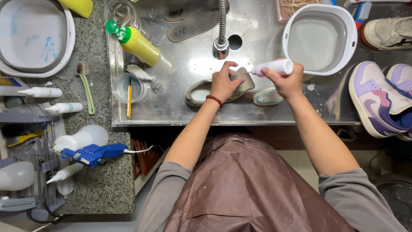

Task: The person holds a beige sneaker over a stainless steel sink and applies a pink liquid from a squeeze bottle to the shoe's upper, tongue, and interior lining. The person rotates the shoe to access different areas while applying the liquid.

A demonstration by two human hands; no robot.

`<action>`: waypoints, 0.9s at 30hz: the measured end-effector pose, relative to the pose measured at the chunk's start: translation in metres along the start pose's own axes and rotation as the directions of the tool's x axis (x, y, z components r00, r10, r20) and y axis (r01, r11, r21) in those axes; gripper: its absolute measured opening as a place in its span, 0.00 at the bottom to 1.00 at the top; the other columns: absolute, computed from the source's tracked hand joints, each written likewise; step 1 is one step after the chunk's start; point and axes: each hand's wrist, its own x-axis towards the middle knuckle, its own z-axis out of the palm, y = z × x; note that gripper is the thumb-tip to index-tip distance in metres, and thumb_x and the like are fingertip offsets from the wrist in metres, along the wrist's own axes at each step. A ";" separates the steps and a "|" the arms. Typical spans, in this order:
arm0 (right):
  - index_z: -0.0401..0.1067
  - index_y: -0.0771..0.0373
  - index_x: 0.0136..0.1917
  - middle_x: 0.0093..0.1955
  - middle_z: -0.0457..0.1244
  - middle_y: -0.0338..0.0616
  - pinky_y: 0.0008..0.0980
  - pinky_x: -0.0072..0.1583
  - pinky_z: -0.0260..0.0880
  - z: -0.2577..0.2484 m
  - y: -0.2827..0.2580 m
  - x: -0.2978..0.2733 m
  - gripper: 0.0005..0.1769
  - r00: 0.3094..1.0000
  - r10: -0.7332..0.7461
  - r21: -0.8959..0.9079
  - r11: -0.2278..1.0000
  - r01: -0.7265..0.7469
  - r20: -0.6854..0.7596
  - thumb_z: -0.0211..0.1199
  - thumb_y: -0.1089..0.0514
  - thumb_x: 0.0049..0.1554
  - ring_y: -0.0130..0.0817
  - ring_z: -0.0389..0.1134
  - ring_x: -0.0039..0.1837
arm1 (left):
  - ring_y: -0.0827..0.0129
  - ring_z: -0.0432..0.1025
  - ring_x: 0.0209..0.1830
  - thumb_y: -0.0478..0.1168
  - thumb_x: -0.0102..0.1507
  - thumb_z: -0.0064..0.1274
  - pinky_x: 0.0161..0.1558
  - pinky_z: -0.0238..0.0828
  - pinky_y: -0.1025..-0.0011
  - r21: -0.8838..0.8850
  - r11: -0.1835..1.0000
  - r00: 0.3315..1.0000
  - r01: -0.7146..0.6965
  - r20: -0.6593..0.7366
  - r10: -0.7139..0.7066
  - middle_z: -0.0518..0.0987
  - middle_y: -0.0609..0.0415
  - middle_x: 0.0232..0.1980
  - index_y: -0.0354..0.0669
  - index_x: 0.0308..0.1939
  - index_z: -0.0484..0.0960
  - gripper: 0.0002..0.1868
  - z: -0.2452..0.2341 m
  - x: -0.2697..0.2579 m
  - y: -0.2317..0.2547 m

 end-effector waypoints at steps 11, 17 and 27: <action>0.78 0.70 0.46 0.41 0.71 0.44 0.24 0.45 0.69 -0.004 0.003 -0.009 0.13 1.000 0.003 -0.076 0.997 -0.001 0.023 0.76 0.57 0.57 0.24 0.70 0.43 | 0.67 0.80 0.33 0.41 0.53 0.70 0.40 0.77 0.68 -0.047 0.999 1.000 0.017 0.024 -0.016 0.86 0.53 0.35 0.46 0.54 0.76 0.27 -0.001 0.000 0.000; 0.77 0.67 0.51 0.46 0.71 0.43 0.23 0.50 0.71 -0.003 0.000 -0.006 0.14 1.000 0.015 -0.009 1.000 -0.015 0.026 0.75 0.57 0.57 0.24 0.71 0.47 | 0.68 0.80 0.33 0.41 0.54 0.69 0.39 0.77 0.69 -0.052 0.999 1.000 0.006 0.029 -0.005 0.85 0.53 0.35 0.46 0.52 0.78 0.24 -0.002 0.000 0.000; 0.71 0.65 0.56 0.51 0.70 0.42 0.24 0.53 0.72 -0.022 0.019 -0.019 0.20 0.980 0.138 0.066 0.987 -0.149 0.145 0.74 0.61 0.54 0.24 0.70 0.51 | 0.66 0.82 0.35 0.40 0.55 0.68 0.41 0.78 0.69 -0.079 0.997 1.000 -0.022 0.015 0.023 0.86 0.52 0.36 0.46 0.50 0.79 0.21 0.001 0.001 -0.005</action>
